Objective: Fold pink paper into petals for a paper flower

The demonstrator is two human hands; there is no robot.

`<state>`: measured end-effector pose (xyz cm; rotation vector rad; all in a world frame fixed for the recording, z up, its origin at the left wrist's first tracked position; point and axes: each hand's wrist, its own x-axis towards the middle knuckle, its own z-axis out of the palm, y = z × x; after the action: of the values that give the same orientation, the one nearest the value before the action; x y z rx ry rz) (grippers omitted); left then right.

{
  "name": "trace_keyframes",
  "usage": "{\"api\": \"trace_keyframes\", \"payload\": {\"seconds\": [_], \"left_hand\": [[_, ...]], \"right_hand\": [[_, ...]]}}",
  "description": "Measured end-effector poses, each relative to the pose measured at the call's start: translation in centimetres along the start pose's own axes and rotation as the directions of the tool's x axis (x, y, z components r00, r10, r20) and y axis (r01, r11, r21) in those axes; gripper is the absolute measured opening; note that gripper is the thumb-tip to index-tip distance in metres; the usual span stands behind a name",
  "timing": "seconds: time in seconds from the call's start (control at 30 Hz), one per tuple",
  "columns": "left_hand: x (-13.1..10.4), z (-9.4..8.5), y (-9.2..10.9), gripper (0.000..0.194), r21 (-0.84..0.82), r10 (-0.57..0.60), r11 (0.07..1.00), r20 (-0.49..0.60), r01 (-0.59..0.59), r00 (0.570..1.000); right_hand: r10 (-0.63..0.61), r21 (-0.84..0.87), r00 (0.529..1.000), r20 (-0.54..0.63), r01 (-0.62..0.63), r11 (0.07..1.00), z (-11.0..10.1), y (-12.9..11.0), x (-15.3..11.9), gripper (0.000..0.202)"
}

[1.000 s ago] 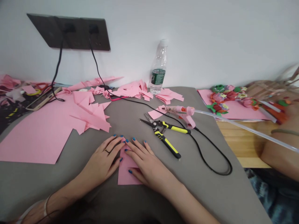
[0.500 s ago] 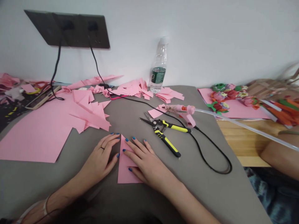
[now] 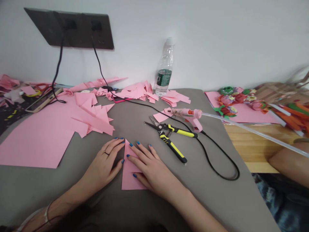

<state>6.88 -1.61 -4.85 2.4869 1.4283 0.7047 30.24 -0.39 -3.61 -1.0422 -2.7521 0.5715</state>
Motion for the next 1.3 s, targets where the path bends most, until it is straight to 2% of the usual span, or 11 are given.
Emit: {"api": "trace_keyframes", "payload": {"seconds": [0.6, 0.87, 1.3], "left_hand": [[0.0, -0.2, 0.0, 0.049, 0.029, 0.015, 0.999, 0.030, -0.016, 0.999], [0.1, -0.2, 0.2, 0.035, 0.125, 0.139, 0.982, 0.025, -0.141, 0.990], [0.9, -0.7, 1.3, 0.034, 0.212, 0.041, 0.975, 0.107, -0.063, 0.993]], "right_hand": [[-0.004, -0.008, 1.000, 0.022, 0.004, 1.000, 0.0, 0.1, 0.1, 0.055], [0.007, -0.011, 0.999, 0.054, -0.006, 1.000, -0.2, -0.1, 0.1, 0.061], [0.015, -0.009, 0.996, 0.091, -0.015, 1.000, -0.3, -0.1, 0.2, 0.060]]}}
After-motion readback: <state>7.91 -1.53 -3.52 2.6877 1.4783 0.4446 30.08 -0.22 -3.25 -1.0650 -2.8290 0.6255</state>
